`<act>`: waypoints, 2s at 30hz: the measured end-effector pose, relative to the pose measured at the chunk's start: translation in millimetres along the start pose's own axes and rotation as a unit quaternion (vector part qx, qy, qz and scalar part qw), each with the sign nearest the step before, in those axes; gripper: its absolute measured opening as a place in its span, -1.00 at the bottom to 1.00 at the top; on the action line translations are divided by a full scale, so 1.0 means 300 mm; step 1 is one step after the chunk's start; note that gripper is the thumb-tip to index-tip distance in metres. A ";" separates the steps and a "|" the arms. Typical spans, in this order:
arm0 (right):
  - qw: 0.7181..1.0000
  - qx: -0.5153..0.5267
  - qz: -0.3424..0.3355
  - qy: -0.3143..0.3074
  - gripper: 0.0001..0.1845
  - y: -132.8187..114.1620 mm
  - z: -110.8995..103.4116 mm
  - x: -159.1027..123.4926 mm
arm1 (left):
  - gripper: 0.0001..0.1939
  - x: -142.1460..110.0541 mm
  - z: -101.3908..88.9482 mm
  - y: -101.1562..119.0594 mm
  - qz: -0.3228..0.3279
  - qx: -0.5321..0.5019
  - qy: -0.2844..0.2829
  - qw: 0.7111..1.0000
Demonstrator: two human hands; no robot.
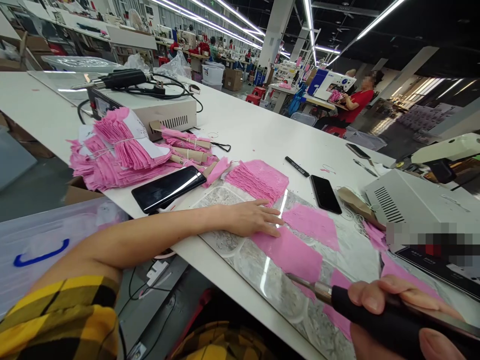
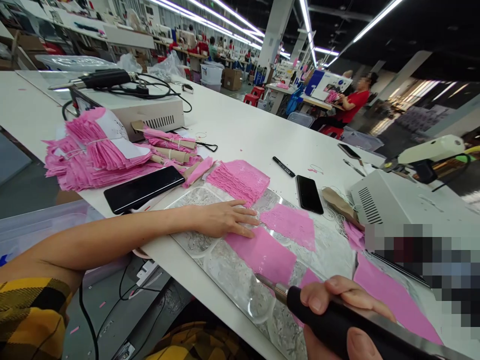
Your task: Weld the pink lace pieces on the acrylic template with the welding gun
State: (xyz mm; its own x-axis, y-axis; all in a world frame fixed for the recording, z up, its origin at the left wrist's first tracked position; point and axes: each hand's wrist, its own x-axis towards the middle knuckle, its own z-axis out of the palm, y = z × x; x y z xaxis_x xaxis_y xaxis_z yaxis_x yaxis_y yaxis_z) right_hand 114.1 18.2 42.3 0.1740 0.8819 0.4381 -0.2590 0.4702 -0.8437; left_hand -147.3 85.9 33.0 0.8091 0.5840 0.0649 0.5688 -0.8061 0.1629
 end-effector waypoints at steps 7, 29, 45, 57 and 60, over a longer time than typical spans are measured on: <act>0.999 0.038 -0.019 -0.026 -0.84 0.000 0.105 0.014 | -0.44 -0.038 -0.014 -0.012 -0.002 -0.034 0.022 0.999; 0.994 0.015 -0.058 -0.096 -0.85 0.066 0.201 -0.017 | -0.43 -0.046 -0.004 -0.025 0.007 -0.012 -0.008 1.000; 0.991 0.033 -0.018 -0.130 -0.85 0.019 0.163 -0.023 | -0.49 -0.046 0.011 -0.003 0.053 0.031 0.015 0.998; 0.992 0.040 -0.021 -0.115 -0.84 0.019 0.168 -0.021 | -0.55 -0.028 0.011 -0.013 0.038 0.067 0.008 0.997; 0.993 0.045 -0.024 -0.109 -0.83 0.019 0.167 -0.026 | -0.53 -0.030 0.011 -0.011 0.045 0.060 0.027 0.997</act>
State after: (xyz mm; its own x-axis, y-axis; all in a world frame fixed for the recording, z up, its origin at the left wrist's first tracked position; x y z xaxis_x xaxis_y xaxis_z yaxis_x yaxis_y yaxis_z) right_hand 63.6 15.6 49.6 -0.0189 0.8399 0.5425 -0.3407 0.5047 -0.7932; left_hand -156.1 83.1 28.6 0.8506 0.5103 0.1267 0.5103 -0.8593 0.0350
